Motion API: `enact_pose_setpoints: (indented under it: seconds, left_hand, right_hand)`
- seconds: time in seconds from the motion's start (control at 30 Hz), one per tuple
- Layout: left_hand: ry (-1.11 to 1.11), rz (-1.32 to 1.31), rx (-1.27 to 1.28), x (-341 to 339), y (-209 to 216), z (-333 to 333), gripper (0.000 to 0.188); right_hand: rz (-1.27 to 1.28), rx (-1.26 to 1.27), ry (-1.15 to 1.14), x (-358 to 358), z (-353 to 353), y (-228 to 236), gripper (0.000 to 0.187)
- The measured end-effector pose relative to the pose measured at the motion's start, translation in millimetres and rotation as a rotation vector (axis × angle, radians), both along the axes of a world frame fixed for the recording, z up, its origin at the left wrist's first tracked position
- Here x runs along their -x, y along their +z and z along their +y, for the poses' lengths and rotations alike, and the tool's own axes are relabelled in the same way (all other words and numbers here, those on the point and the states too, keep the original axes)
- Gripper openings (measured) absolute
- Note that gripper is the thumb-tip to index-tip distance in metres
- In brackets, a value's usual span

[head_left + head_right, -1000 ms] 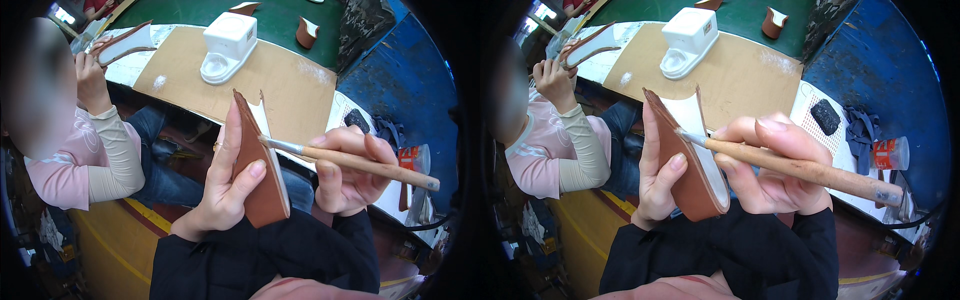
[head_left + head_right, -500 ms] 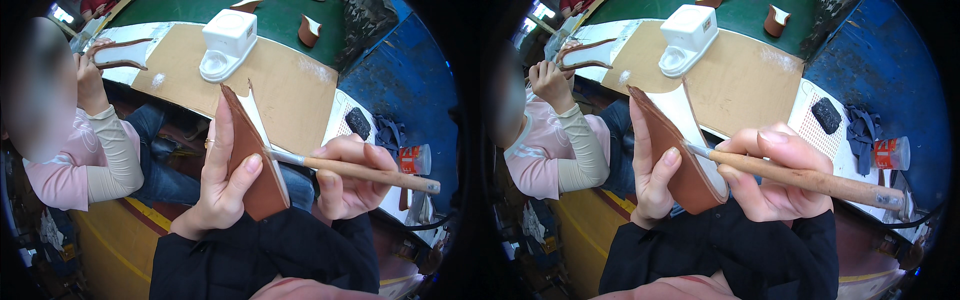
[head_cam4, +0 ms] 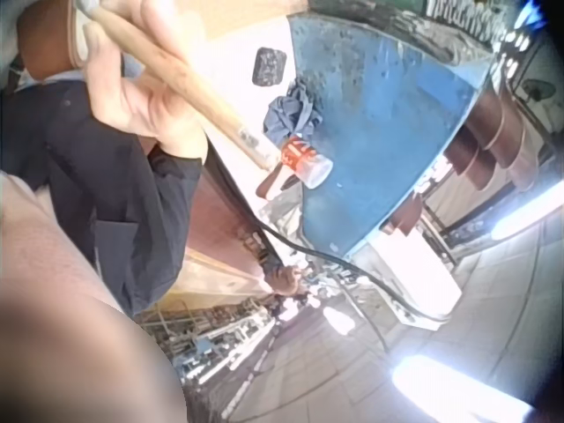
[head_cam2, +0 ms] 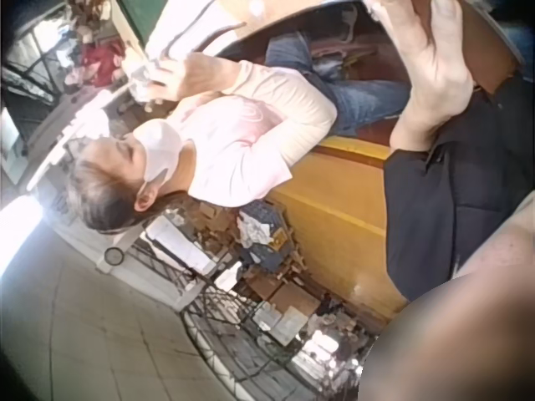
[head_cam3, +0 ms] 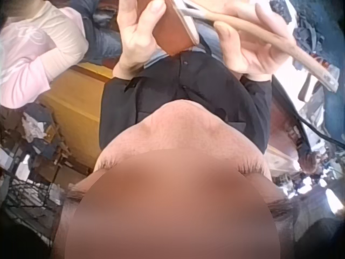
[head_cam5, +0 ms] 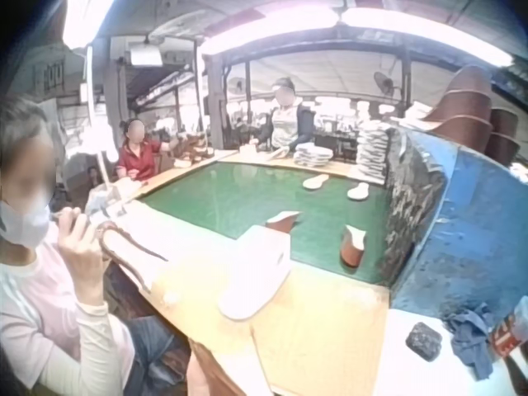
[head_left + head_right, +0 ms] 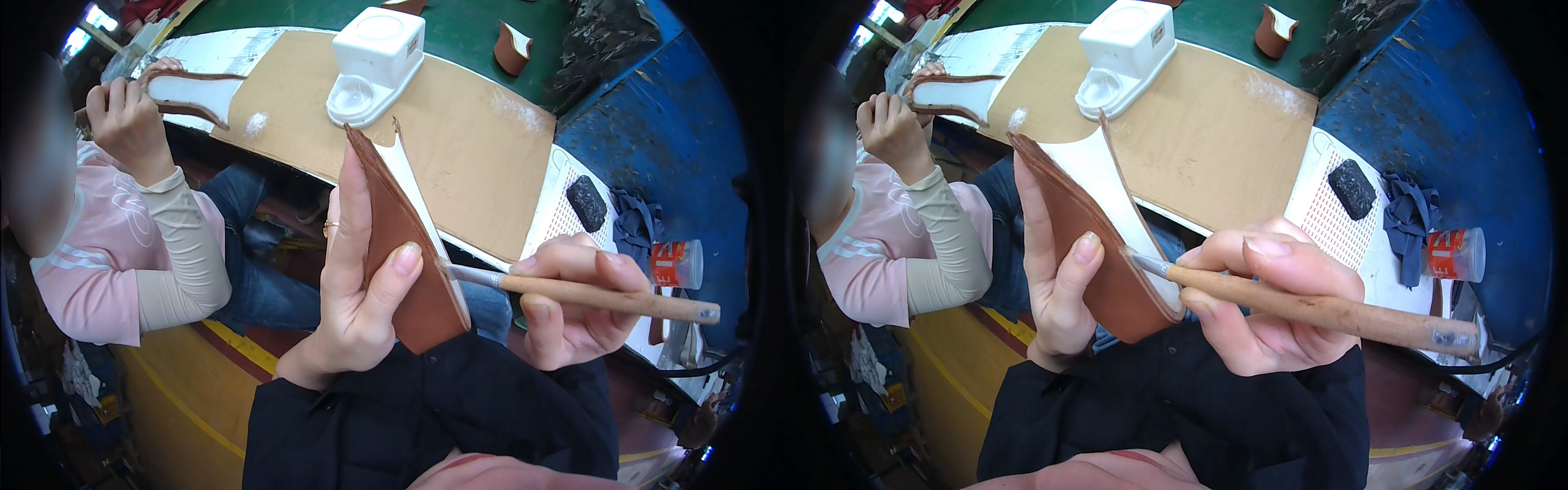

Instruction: The person paints the edges of brown shoe heels with a small brush, repeatedly dipping the brush into a white paint container. They rotate the heel to cover different sides and place finished pieces on the table.

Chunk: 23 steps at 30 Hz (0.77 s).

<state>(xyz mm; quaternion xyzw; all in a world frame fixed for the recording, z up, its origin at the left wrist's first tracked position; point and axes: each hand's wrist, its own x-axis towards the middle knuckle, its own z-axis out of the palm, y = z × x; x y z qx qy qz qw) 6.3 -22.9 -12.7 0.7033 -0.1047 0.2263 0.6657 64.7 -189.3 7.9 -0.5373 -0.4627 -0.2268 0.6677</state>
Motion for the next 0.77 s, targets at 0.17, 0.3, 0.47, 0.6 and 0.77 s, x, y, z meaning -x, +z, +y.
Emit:
enact_pose_setpoints:
  seconds: [0.17, 0.3, 0.47, 0.6, 0.77]
  left_hand:
    - [0.027, -0.029, -0.017, -2.9, -2.5, 3.7, 0.067]
    - [0.035, -0.019, -0.008, -4.2, -5.5, 8.8, 0.066]
    - [0.023, 0.165, 0.281, -2.4, -14.4, 14.9, 0.063]
    - [-0.052, 0.359, 0.731, 4.0, -29.6, 23.0, 0.054]
    - [-0.293, 0.511, 1.340, 15.1, -67.7, 43.8, 0.047]
  right_hand:
    - [0.001, 0.094, -0.014, 1.0, -1.6, -0.5, 0.055]
    - [0.096, 0.167, 0.034, 2.9, -2.2, 1.4, 0.056]
    - [0.579, 0.328, 0.038, -6.9, -3.4, 18.2, 0.054]
    - [0.630, 0.217, 0.070, -65.3, 25.6, -1.8, 0.043]
    - [0.567, 0.168, -0.022, -126.1, 87.9, -49.7, 0.033]
